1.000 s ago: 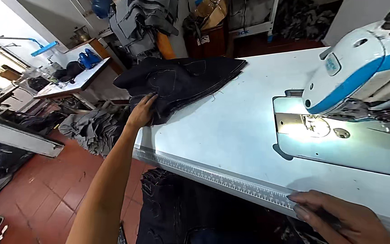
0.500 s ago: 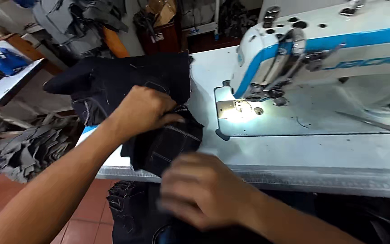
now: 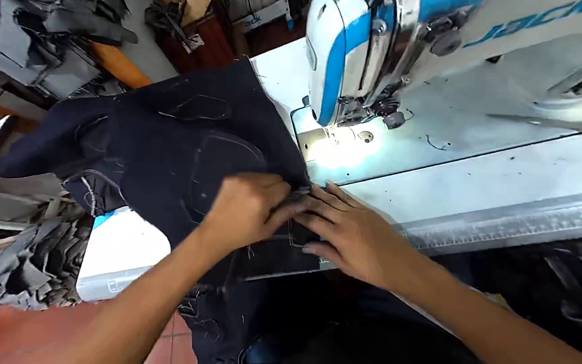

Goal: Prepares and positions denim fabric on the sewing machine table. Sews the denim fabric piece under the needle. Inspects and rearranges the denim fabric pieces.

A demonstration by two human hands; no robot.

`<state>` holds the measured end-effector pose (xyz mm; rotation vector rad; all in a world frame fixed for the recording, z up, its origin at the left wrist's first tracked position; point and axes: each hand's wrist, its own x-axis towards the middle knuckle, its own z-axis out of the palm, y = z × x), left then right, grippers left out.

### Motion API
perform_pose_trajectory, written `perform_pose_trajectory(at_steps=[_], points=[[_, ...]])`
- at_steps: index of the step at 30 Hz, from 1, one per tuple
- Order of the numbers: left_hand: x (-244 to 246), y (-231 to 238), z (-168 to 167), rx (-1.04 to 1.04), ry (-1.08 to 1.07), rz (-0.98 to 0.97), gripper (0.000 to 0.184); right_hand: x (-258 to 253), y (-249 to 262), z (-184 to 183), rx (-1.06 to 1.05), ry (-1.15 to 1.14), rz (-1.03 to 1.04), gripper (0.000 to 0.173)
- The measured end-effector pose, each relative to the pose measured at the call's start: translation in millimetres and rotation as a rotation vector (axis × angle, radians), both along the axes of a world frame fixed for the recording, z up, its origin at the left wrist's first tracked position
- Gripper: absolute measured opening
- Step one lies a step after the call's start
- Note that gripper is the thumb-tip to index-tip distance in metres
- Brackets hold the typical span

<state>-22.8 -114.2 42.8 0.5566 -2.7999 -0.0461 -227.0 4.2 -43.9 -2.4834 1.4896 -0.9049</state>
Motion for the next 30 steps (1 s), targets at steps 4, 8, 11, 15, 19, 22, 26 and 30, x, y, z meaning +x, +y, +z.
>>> perform_pose_trajectory(at_steps=[4,8,11,15,19,22,26,30], points=[[6.8,2.2,-58.3,0.463,0.205,-0.071,0.021,-33.4,10.2,-3.2,-0.109,-0.172,-0.177,0.030],[-5.9,36.9,-60.0,0.784,0.830,0.244,0.008,-24.2,13.9,9.2,-0.005,-0.161,-0.388,0.077],[-13.0,43.0,-54.1,0.893,1.038,0.301,0.019,2.4,5.0,22.5,0.262,-0.576,-0.171,0.061],[-10.5,30.2,-53.9,0.857,1.011,0.319,0.019,7.9,16.1,48.0,0.937,-1.273,0.165,0.051],[-16.4,17.6,-59.7,0.544,0.521,0.171,0.018,-10.8,68.9,45.3,0.935,-1.667,0.486,0.024],[-27.7,22.9,-64.4,0.201,0.222,0.115,0.028,-45.1,80.5,35.5,0.574,-1.397,0.292,0.017],[-26.3,22.7,-64.5,0.154,0.227,0.063,0.025,-36.3,54.4,12.6,0.017,-0.385,-0.315,0.033],[-12.0,22.2,-4.2,-0.005,0.224,0.096,0.019,-22.7,25.8,1.3,-0.009,0.019,-0.404,0.054]])
